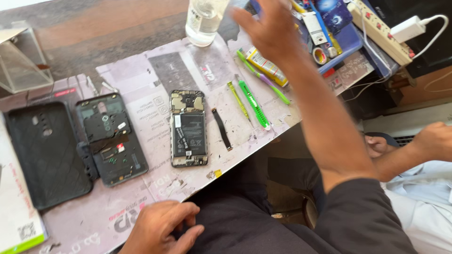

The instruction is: The person cleans the internal components of a disassembled smartphone using a toothbrush and a spray bottle. They repeatedly spray liquid onto the motherboard and battery area, then scrub with the toothbrush, handling a ribbon cable separately before placing it back on the work surface.

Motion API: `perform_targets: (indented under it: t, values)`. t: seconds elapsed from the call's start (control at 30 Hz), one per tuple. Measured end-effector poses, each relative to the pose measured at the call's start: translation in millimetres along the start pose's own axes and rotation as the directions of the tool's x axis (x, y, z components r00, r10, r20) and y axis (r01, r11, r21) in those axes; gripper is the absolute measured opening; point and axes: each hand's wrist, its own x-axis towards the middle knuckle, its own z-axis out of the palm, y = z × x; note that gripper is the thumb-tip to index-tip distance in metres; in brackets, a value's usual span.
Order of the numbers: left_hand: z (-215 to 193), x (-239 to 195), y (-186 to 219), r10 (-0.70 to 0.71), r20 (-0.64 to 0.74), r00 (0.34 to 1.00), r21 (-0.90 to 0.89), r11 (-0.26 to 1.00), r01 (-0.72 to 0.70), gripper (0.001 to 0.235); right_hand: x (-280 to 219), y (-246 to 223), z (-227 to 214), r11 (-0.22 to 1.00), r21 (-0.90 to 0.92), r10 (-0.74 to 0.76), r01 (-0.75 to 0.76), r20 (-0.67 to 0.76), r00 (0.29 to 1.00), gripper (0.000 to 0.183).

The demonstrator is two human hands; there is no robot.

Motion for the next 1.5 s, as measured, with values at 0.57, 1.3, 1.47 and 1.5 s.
perform_targets:
  t: [0.57,1.3,1.47,1.5]
  values:
    - [-77.7,98.6,12.0,0.321,0.065,0.945,0.712,0.649,-0.269,0.020,-149.9,-39.1,-24.3,0.703,-0.711,0.168,0.008,0.177,0.970,0.012]
    - [-66.9,100.9,-18.2,0.344,0.064,0.937,0.619,0.723,-0.308,0.036,-184.1,-152.3,-67.9,0.947,0.203,0.110,-0.248,0.522,0.846,0.025]
    - [-72.0,100.5,-15.4,0.343,0.098,0.934,0.603,0.726,-0.330,0.043,-181.3,-150.6,-67.4,0.919,0.218,0.174,-0.327,0.520,0.836,0.026]
    - [-71.3,100.7,-14.6,0.340,0.095,0.936,0.600,0.730,-0.326,0.043,-180.8,-150.8,-67.3,0.932,0.210,0.148,-0.296,0.525,0.838,0.026]
